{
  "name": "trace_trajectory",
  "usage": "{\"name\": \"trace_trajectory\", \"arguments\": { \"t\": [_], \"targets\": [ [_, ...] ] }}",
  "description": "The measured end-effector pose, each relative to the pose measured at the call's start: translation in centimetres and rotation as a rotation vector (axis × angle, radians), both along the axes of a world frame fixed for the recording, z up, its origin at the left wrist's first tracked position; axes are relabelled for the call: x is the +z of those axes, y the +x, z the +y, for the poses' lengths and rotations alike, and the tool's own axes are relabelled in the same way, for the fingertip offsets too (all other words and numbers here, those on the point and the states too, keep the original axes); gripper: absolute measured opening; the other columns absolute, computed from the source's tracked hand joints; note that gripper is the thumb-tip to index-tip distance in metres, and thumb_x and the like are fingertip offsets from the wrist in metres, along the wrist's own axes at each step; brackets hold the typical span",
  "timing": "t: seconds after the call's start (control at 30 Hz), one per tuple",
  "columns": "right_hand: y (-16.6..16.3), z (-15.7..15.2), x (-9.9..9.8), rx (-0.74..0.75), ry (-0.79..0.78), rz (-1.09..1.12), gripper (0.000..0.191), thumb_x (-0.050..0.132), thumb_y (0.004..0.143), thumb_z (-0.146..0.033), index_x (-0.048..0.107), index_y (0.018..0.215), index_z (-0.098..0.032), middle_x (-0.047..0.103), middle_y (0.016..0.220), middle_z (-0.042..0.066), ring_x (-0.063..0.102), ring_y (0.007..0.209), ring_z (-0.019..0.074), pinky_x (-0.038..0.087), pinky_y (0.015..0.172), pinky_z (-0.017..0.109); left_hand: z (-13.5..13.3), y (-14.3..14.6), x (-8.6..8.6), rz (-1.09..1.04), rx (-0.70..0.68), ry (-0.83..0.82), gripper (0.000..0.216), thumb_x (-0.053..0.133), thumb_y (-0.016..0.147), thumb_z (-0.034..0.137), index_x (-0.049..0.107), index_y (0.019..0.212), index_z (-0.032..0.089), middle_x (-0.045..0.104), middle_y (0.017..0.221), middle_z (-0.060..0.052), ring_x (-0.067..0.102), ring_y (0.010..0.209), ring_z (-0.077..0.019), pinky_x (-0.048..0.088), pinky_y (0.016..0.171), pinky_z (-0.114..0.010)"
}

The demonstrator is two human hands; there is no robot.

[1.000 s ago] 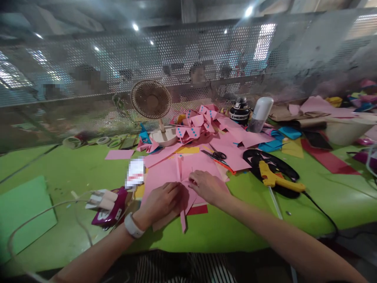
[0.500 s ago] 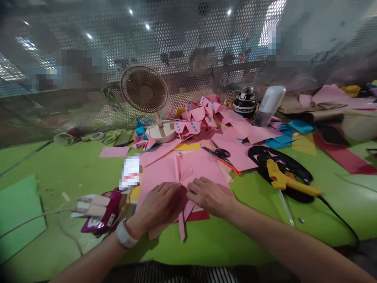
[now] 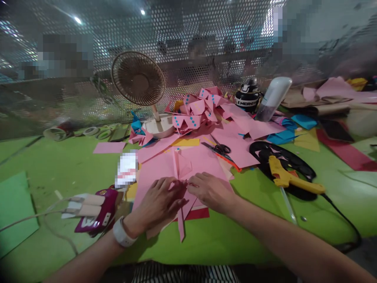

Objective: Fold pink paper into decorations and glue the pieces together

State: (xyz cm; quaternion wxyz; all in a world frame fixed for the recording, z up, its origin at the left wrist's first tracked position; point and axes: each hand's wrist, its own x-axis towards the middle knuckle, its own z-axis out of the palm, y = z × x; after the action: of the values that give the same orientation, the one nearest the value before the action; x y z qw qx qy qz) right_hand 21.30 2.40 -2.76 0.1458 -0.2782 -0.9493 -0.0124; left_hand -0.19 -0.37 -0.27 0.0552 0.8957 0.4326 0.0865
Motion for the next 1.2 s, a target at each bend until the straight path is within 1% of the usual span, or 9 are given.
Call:
{"name": "trace_trajectory", "arguments": {
  "t": [0.07,0.13,0.23,0.3,0.4,0.67,0.83,1.0,1.2],
  "targets": [
    [0.0,0.1,-0.1,0.0,-0.001,0.004,0.021,0.049,0.084,-0.008,0.059,0.101,-0.015,0.061,0.099,0.008,0.053,0.091,0.0197,0.047,0.075,0.035,0.0,0.0,-0.1,0.003,0.001,0.002,0.043,0.036,0.089,0.049,0.044,0.124,0.025,0.05,0.114,-0.008,0.045,0.102,-0.0249,0.038,0.089,-0.044],
    [0.0,0.1,-0.2,0.002,-0.007,0.034,0.022,0.048,0.084,-0.007,0.06,0.101,-0.015,0.062,0.099,0.008,0.053,0.091,0.0189,0.048,0.076,0.034,0.0,-0.1,-0.3,-0.018,-0.006,0.025,0.047,0.037,0.088,0.051,0.041,0.127,0.024,0.049,0.12,-0.009,0.043,0.109,-0.0255,0.034,0.096,-0.045],
    [0.0,0.1,-0.2,0.008,-0.013,0.096,0.021,0.047,0.084,-0.006,0.061,0.097,-0.015,0.062,0.1,0.008,0.053,0.091,0.0173,0.048,0.076,0.031,0.2,-0.2,-0.6,-0.041,-0.063,0.059,0.059,0.039,0.086,0.053,0.028,0.136,0.023,0.037,0.138,-0.009,0.029,0.127,-0.0251,0.02,0.108,-0.045],
    [0.0,0.1,-0.2,0.004,-0.01,0.112,0.021,0.047,0.084,-0.007,0.061,0.097,-0.015,0.062,0.099,0.008,0.053,0.091,0.0173,0.048,0.075,0.029,0.3,-0.2,-0.7,-0.008,-0.123,0.024,0.062,0.036,0.088,0.053,0.021,0.14,0.023,0.031,0.144,-0.007,0.022,0.133,-0.0221,0.015,0.11,-0.043],
    [0.1,0.0,-0.1,-0.015,-0.013,0.094,0.02,0.046,0.085,-0.008,0.061,0.096,-0.015,0.062,0.094,0.008,0.053,0.09,0.0175,0.048,0.072,0.029,0.5,-0.3,-0.7,0.04,-0.156,-0.041,0.059,0.03,0.09,0.052,0.02,0.141,0.024,0.03,0.145,-0.006,0.022,0.134,-0.019,0.015,0.11,-0.041],
    [0.1,-0.2,-0.2,-0.07,-0.026,0.069,0.018,0.045,0.087,-0.011,0.06,0.095,-0.015,0.06,0.09,0.007,0.052,0.086,0.0176,0.047,0.071,0.029,0.6,-0.2,-0.6,0.057,-0.157,-0.039,0.059,0.032,0.09,0.051,0.021,0.141,0.025,0.033,0.143,-0.006,0.02,0.135,-0.0196,0.011,0.111,-0.044],
    [0.2,-0.2,-0.3,-0.091,0.048,-0.021,0.02,0.042,0.087,-0.008,0.058,0.095,-0.014,0.059,0.088,0.007,0.051,0.081,0.0179,0.046,0.068,0.03,0.6,-0.2,-0.7,0.035,-0.144,-0.043,0.059,0.032,0.09,0.052,0.022,0.141,0.025,0.032,0.144,-0.005,0.022,0.135,-0.0185,0.011,0.111,-0.042],
    [-0.1,-0.2,0.2,-0.089,0.107,-0.104,0.016,0.042,0.088,-0.012,0.057,0.094,-0.014,0.058,0.088,0.008,0.051,0.079,0.0189,0.046,0.066,0.033,0.6,-0.3,-0.8,0.037,-0.133,-0.056,0.062,0.031,0.089,0.054,0.021,0.141,0.021,0.029,0.145,-0.006,0.022,0.135,-0.0186,0.011,0.112,-0.041],
    [-0.6,-0.3,0.2,-0.078,0.149,-0.129,0.024,0.042,0.084,0.0,0.053,0.102,-0.01,0.058,0.09,0.008,0.051,0.079,0.0172,0.048,0.062,0.029,0.7,-0.4,-1.1,0.042,-0.138,-0.017,0.062,0.03,0.089,0.055,0.023,0.14,0.021,0.029,0.145,-0.005,0.023,0.134,-0.0185,0.01,0.112,-0.04]
  ]
}}
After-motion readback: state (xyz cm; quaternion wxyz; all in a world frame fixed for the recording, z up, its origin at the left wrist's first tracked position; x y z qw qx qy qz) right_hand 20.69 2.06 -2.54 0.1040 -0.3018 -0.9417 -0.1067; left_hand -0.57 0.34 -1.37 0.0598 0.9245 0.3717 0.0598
